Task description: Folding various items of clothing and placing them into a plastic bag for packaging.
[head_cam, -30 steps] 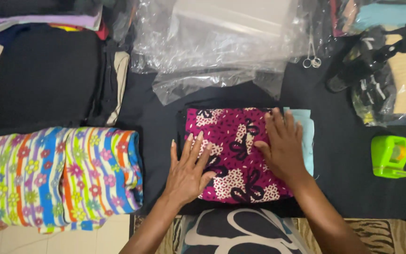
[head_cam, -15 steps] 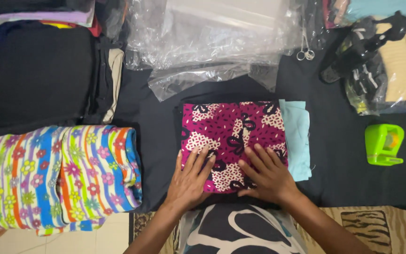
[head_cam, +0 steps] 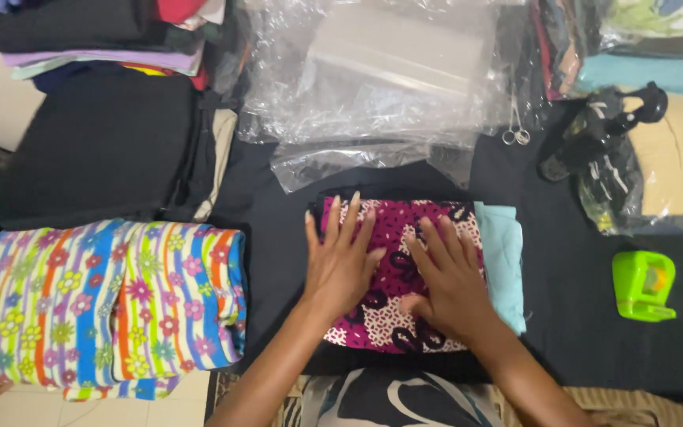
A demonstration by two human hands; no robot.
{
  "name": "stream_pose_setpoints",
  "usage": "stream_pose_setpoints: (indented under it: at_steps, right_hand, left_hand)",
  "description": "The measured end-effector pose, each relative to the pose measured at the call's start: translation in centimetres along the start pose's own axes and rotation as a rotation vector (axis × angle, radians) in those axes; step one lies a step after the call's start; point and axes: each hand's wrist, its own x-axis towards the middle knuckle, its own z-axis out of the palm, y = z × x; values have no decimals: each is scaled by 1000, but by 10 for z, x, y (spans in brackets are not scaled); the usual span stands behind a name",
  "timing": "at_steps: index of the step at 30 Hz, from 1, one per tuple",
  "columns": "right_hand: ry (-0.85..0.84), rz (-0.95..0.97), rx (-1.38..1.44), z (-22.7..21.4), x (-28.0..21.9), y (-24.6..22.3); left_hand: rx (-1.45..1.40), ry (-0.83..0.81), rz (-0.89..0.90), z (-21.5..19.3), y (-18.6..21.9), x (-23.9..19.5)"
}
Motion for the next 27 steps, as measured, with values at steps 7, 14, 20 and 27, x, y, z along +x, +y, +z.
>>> stream_pose_setpoints:
  at_steps: [7, 14, 20, 27]
  right_hand:
    - [-114, 100, -32, 39, 17, 29]
    - [-47, 282, 119, 42, 6, 56]
    - [-123, 343, 160, 58, 1, 68]
    - [-55, 295, -77, 96, -22, 107]
  left_hand:
    - [-69, -29, -242, 31, -11, 15]
    - [-66, 11, -355, 42, -9, 16]
    - [-121, 59, -334, 44, -12, 14]
    - [-138, -11, -213, 12, 1, 3]
